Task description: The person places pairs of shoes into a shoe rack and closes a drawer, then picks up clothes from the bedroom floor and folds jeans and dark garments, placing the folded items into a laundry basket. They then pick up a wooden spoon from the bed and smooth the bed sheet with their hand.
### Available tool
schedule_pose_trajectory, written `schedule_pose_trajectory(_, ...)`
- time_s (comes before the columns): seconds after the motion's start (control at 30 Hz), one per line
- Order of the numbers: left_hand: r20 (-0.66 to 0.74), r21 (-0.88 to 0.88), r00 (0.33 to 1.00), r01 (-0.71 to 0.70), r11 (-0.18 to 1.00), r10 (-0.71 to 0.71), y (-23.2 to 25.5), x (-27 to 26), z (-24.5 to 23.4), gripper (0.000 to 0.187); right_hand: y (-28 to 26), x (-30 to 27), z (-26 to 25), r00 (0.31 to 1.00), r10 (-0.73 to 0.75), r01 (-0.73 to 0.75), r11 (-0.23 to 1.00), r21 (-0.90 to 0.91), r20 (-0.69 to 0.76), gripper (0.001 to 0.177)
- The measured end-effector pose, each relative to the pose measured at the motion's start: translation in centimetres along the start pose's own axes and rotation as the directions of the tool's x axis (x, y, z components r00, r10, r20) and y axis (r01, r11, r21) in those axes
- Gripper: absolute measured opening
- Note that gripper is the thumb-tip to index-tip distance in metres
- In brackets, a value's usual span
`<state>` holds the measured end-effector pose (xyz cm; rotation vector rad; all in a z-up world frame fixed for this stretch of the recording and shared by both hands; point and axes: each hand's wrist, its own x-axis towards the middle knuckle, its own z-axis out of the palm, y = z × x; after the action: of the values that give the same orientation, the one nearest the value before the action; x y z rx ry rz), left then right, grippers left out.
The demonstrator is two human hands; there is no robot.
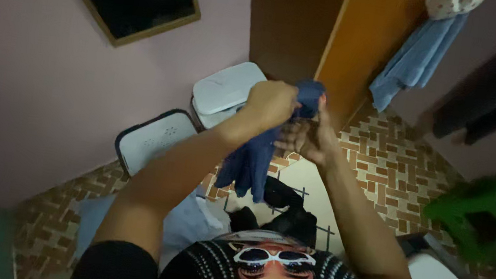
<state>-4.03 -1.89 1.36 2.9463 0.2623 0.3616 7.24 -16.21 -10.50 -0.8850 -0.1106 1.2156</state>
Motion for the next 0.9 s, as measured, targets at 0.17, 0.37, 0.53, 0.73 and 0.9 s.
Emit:
schedule_pose_trajectory(0.17, 0.002, -0.059, 1.000, -0.026, 0.998, 0.026, -0.1, -4.0, 1.3, 0.029, 1.2, 7.8, -0.5, 0.954, -0.137, 0.155, 0.987, -0.049, 0.268, 0.050)
schedule_pose_trajectory(0.37, 0.013, -0.953, 0.999, 0.001, -0.303, -0.038, -15.1, -10.5, 6.3, 0.053, 0.7, 6.8, 5.3, 0.993, 0.055, -0.035, 0.984, -0.176, 0.107, 0.028)
schedule_pose_trajectory(0.53, 0.263, -0.964, 0.936, 0.243, -0.112, -0.235, -16.3, -14.4, 18.7, 0.053, 1.5, 2.4, 14.0, 0.996, 0.052, -0.036, 0.978, -0.205, 0.076, 0.048)
schedule_pose_trajectory(0.73, 0.160, -0.933, 0.930, 0.252, 0.259, -0.330, -14.2, -16.3, 26.7, 0.053, 6.0, 6.1, 14.9, 0.940, 0.078, -0.045, 0.993, -0.105, 0.332, 0.064)
schedule_pose_trajectory(0.9, 0.019, -0.855, 0.938, 0.195, 0.481, -0.347, -13.8, -15.3, 26.2, 0.053, 6.9, 9.2, 12.6, 0.982, 0.147, -0.099, 0.936, -0.337, 0.118, 0.065)
